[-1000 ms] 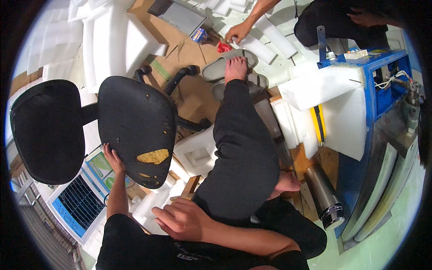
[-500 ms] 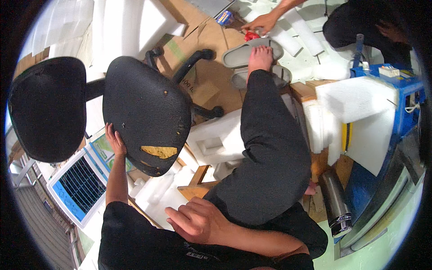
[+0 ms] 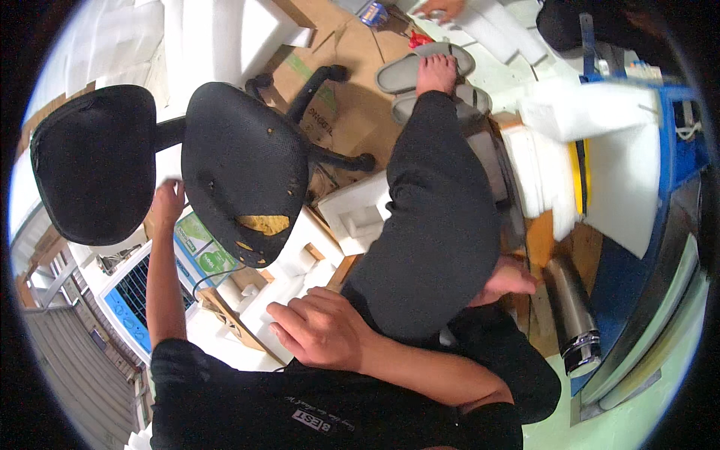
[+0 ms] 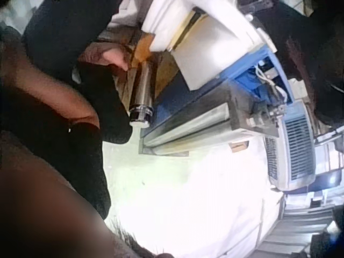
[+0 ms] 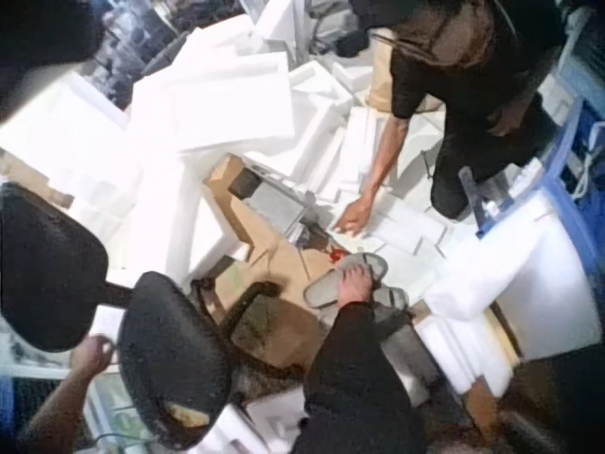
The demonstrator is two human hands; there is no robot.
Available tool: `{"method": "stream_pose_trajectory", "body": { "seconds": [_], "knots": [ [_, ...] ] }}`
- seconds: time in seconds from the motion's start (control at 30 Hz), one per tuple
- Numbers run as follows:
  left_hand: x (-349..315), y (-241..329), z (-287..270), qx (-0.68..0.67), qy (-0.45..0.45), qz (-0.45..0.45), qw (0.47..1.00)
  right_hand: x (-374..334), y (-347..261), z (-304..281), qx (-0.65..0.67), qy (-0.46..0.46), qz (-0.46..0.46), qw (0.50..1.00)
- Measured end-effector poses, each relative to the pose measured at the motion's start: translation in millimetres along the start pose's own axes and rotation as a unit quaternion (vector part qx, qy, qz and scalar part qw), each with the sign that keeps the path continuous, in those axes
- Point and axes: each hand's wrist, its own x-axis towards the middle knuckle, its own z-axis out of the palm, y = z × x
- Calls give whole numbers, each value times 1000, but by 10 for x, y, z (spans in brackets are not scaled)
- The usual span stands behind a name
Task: The person sits on the floor and assembles a machine using a wooden piece and a cordless drill. They position the wood, drill screws into the machine, and adjust components while another person works nearby.
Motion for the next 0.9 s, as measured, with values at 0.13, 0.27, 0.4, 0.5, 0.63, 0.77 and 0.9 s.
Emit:
{"method": "stream_pose_trajectory", "body": {
  "seconds": [0.13,0.27,0.4,0.5,0.63,0.77,0.9],
  "knots": [
    [-662,2066,-479,-478,118,175,852,-73,-15,-33,57,15,-10,998],
    [-268,4177,261,-552,-99,154,813,-99,17,-83,71,-8,-7,997],
    [920,4692,1427,-480,-59,-112,868,-203,89,-235,98,47,103,989],
    [1398,4489,2077,-378,-3,-94,921,-255,75,-320,320,-37,299,898],
    [2050,4223,2360,-281,-53,-18,958,-100,49,-327,291,25,251,923],
    [2613,4047,2455,-242,-128,15,962,169,69,-282,334,-56,379,861],
    [2746,4050,2398,-274,-58,-21,960,359,153,-272,401,-97,434,801]
  ]
}}
